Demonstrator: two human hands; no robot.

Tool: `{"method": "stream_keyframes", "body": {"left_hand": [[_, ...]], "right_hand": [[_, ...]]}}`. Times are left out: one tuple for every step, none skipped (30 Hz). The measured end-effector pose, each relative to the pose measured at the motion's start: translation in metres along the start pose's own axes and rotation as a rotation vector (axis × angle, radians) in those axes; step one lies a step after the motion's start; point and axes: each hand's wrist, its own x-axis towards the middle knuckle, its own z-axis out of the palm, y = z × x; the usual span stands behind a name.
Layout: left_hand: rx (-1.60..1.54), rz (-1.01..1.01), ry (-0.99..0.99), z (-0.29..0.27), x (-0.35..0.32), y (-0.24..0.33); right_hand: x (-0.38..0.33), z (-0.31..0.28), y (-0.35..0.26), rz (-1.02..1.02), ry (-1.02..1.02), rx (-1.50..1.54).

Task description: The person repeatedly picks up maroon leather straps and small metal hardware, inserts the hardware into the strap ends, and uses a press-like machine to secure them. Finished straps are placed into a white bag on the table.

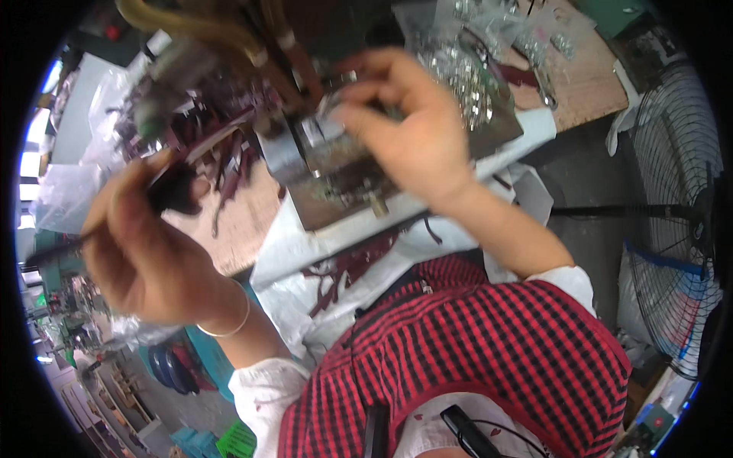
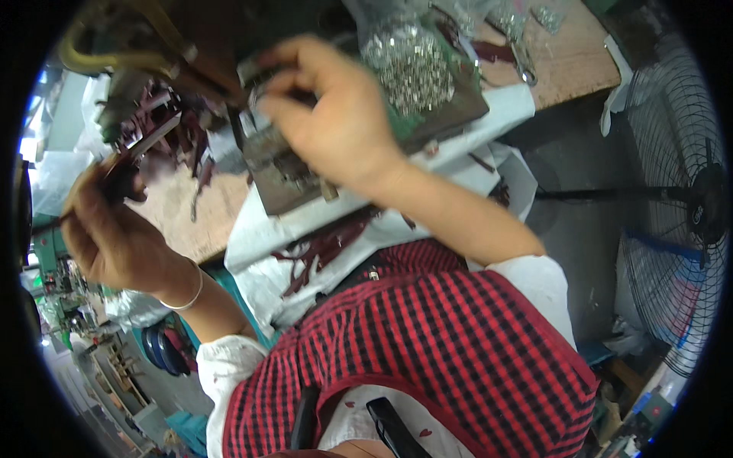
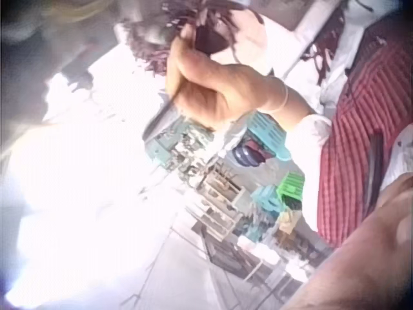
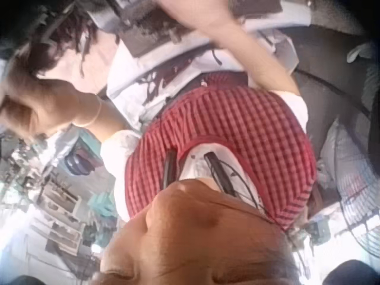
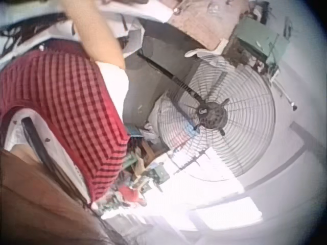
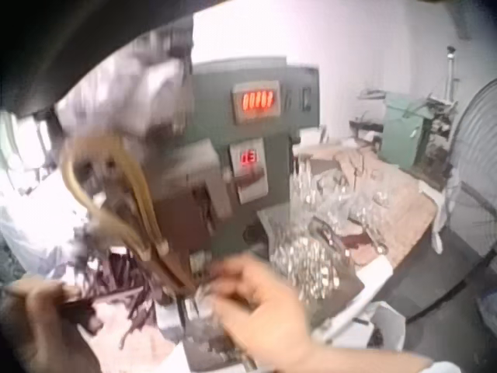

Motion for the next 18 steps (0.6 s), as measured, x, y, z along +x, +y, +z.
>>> {"method": "stream_keyframes", "body": {"left_hand": [[0.163, 0.019, 0.085, 0.004, 0.009, -0.014], [-0.210, -0.102, 0.018, 0.006, 0.015, -0.013], [-0.181, -0.105, 0.027, 0.005, 0.016, -0.012], [-0.154, -0.067, 0.029, 0.007, 0.018, -0.012], [-0.126, -0.051, 0.029, 0.007, 0.015, -0.011], [-0.126, -0.072, 0.031, 0.006, 0.014, -0.010], [-0.127, -0.093, 0.031, 0.005, 0.015, -0.008], [-0.135, -0.121, 0.033, 0.005, 0.015, -0.006], [-0.111, -0.127, 0.050, 0.006, 0.015, -0.004], [-0.086, -0.134, 0.066, 0.007, 0.015, -0.003], [-0.061, -0.144, 0.082, 0.008, 0.013, -0.002], [-0.025, -0.103, 0.022, 0.002, 0.007, 0.000], [0.071, -0.066, -0.013, 0.005, -0.004, 0.008], [0.117, 0.075, -0.117, 0.009, -0.018, 0.009], [0.177, 0.223, -0.218, 0.012, -0.031, 0.010], [0.214, 0.286, -0.330, 0.021, -0.039, 0.012], [0.259, 0.353, -0.435, 0.031, -0.046, 0.016], [0.314, 0.424, -0.454, 0.040, -0.051, 0.016]], "right_hand": [[0.002, 0.006, 0.004, 0.000, -0.007, 0.111], [0.003, 0.009, 0.000, 0.044, 0.012, 0.144], [0.003, 0.012, -0.003, 0.098, 0.029, 0.177], [0.007, 0.013, -0.008, 0.106, 0.032, 0.197], [0.005, 0.013, -0.011, 0.135, 0.034, 0.212], [0.004, 0.013, -0.014, 0.165, 0.038, 0.227], [0.004, 0.014, -0.015, 0.171, 0.027, 0.238], [0.003, 0.014, -0.016, 0.181, 0.020, 0.241], [0.002, 0.013, -0.018, 0.192, 0.014, 0.245], [0.000, 0.011, -0.023, 0.189, 0.001, 0.265], [-0.005, 0.010, -0.030, 0.188, -0.012, 0.283], [-0.011, 0.009, -0.035, 0.191, -0.020, 0.305], [-0.019, 0.003, -0.039, 0.102, -0.090, 0.285], [-0.023, -0.003, -0.042, 0.040, -0.120, 0.205], [-0.026, -0.005, -0.045, -0.026, -0.161, 0.137], [-0.018, -0.017, -0.038, -0.076, -0.238, 0.005], [-0.008, -0.027, -0.035, -0.060, -0.269, -0.089], [0.001, -0.035, -0.023, -0.087, -0.147, -0.124]]}}
